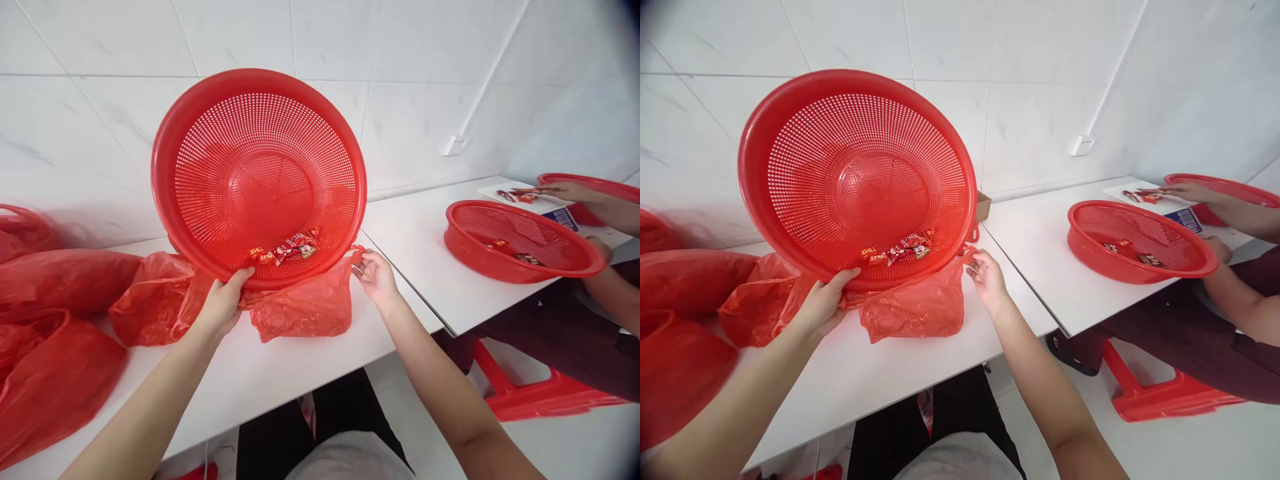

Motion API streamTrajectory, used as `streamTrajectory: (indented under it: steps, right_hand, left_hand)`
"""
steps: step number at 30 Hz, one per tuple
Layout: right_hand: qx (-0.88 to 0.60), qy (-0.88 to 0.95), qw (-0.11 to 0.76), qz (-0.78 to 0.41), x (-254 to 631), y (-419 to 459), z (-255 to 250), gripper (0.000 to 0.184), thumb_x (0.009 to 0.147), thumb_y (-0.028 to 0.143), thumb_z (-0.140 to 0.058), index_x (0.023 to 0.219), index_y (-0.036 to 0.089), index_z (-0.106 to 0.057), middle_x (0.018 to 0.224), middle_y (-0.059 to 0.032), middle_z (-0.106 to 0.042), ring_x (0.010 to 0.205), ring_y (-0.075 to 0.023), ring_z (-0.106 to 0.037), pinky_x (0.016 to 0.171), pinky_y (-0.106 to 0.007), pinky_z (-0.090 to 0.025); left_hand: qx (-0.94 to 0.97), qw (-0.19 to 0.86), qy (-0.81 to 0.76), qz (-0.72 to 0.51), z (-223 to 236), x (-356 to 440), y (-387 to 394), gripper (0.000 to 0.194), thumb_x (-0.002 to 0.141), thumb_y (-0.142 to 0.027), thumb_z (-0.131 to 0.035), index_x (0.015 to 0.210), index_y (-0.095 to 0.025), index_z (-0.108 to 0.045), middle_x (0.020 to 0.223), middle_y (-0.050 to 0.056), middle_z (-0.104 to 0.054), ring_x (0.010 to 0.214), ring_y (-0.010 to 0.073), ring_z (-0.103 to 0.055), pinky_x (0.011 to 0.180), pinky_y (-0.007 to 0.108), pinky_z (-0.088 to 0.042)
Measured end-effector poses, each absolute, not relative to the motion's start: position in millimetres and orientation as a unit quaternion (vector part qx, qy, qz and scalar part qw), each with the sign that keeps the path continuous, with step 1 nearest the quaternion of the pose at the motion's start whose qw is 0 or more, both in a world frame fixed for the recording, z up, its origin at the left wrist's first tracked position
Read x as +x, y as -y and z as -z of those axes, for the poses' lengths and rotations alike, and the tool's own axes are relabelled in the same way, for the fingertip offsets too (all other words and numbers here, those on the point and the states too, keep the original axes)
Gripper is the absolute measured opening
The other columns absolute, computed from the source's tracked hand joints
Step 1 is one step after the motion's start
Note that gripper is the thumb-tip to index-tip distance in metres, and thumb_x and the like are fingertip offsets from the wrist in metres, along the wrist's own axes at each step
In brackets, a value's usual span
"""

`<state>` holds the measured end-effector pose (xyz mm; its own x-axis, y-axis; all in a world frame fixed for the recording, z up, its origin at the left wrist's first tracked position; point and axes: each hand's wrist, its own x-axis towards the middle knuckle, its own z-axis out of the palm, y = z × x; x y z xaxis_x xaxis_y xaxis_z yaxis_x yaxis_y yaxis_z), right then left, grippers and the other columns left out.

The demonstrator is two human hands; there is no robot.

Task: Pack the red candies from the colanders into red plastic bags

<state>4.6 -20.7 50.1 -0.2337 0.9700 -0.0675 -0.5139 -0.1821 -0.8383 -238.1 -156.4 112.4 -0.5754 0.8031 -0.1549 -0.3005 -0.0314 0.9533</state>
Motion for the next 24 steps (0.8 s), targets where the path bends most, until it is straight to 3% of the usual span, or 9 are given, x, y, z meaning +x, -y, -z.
streamTrajectory:
  steps: [7, 12, 18, 24]
  right_hand:
    - [-0.291, 0.34, 0.547, -0.708, 6.0, 23.6, -60.3, 0.024, 0.065, 0.035, -0.07, 0.077, 0.024, -0.052, 0.074, 0.0034, -0.065, 0.066, -0.0135, -0.061, 0.062, -0.026, -0.05]
    - [-0.343, 0.422, 0.464, -0.699, 4.0, 17.6, -61.1, 0.044, 0.058, 0.036, -0.083, 0.092, 0.026, -0.057, 0.073, 0.0041, -0.068, 0.053, -0.011, -0.06, 0.051, -0.024, -0.051]
    - [-0.349, 0.438, 0.46, -0.689, 8.0, 17.4, -65.0, 0.025, 0.055, 0.023, -0.078, 0.074, 0.02, -0.061, 0.059, 0.0028, -0.064, 0.05, -0.0115, -0.06, 0.056, -0.027, -0.056]
    - [-0.339, 0.445, 0.526, -0.641, 16.6, 15.6, -75.8, 0.028, 0.055, 0.021, -0.08, 0.075, 0.02, -0.06, 0.065, 0.0035, -0.065, 0.058, -0.0134, -0.065, 0.067, -0.033, -0.058]
  left_hand:
    - [0.257, 0.393, -0.565, -0.679, -95.7, -243.8, 156.6, 0.04, 0.066, -0.024, -0.077, 0.104, -0.016, -0.066, 0.11, 0.01, -0.071, 0.102, 0.0273, -0.067, 0.089, 0.038, -0.055]
    - [0.313, 0.382, -0.561, -0.664, -90.1, -250.0, 162.7, 0.045, 0.068, -0.033, -0.078, 0.109, -0.017, -0.067, 0.122, 0.01, -0.067, 0.113, 0.0275, -0.062, 0.097, 0.036, -0.051]
    - [0.366, 0.394, -0.551, -0.637, -87.2, -252.5, 165.9, 0.043, 0.073, -0.032, -0.076, 0.113, -0.018, -0.067, 0.123, 0.008, -0.066, 0.117, 0.0276, -0.059, 0.096, 0.035, -0.051]
    - [0.322, 0.42, -0.523, -0.668, -88.5, -253.8, 160.9, 0.042, 0.065, -0.028, -0.081, 0.104, -0.017, -0.07, 0.109, 0.009, -0.072, 0.1, 0.0253, -0.067, 0.086, 0.034, -0.055]
